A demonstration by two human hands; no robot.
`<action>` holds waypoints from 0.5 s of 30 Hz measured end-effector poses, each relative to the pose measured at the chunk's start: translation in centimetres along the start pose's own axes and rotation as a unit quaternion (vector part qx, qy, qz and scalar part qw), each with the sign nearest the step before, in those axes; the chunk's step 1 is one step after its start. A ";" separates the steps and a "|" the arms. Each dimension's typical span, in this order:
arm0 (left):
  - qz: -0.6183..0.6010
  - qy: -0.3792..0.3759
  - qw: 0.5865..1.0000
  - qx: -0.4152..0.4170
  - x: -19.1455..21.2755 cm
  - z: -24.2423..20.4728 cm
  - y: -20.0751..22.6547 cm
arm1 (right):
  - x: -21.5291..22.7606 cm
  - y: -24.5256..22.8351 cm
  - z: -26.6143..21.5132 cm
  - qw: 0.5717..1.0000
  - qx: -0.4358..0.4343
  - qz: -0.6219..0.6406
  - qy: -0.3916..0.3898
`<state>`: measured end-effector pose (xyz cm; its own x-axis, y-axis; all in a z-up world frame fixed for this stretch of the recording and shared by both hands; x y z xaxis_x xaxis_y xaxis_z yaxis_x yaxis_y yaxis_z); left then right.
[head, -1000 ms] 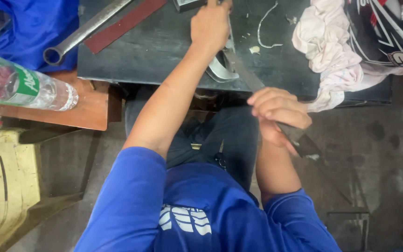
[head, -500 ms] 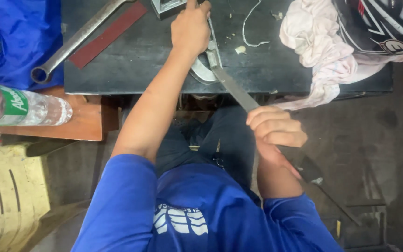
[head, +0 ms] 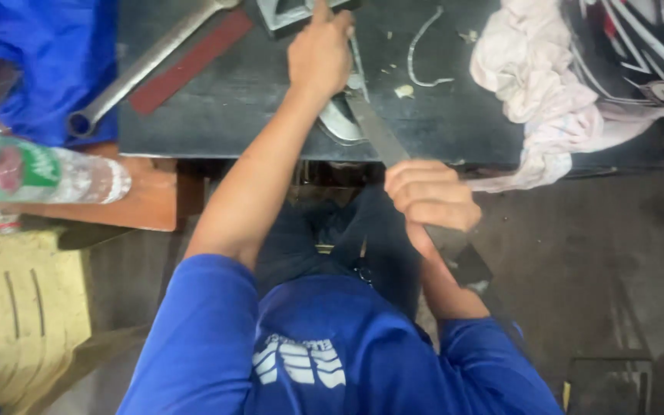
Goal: The person files a curved metal piece on a workbench using a metal file. They hold the piece with their left hand and file the edges with their right hand, then briefly stand and walk to a grinding machine before returning to the bench to continue filing.
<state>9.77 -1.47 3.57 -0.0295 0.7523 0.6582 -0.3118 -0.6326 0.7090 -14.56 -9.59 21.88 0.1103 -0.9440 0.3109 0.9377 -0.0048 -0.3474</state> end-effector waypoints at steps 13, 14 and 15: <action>-0.031 0.024 0.999 -0.012 0.0 0.3 -0.4 | 1.2 -1.9 -2.8 0.974 0.114 -0.019 0.195; -0.022 0.028 0.999 -0.008 0.1 0.6 -0.4 | 1.2 -1.8 -1.6 0.993 0.059 -0.014 0.101; -0.017 0.028 0.999 0.003 -0.4 -0.1 -0.5 | 0.9 -2.0 -1.0 1.000 -0.005 -0.007 0.003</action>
<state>9.86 -1.40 2.96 -0.0721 0.7825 0.6185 -0.3076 -0.6073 0.7325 -16.65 -10.81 21.96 0.0954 -0.9455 0.3112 0.9356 -0.0216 -0.3524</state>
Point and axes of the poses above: each hand's wrist, its own z-axis towards the middle knuckle, its own x-axis out of the back of the hand, y = z × x, the point moved 8 cm from there along z, towards the middle knuckle, and after that the axes turned 11 degrees about -z, right-handed, at the moved point
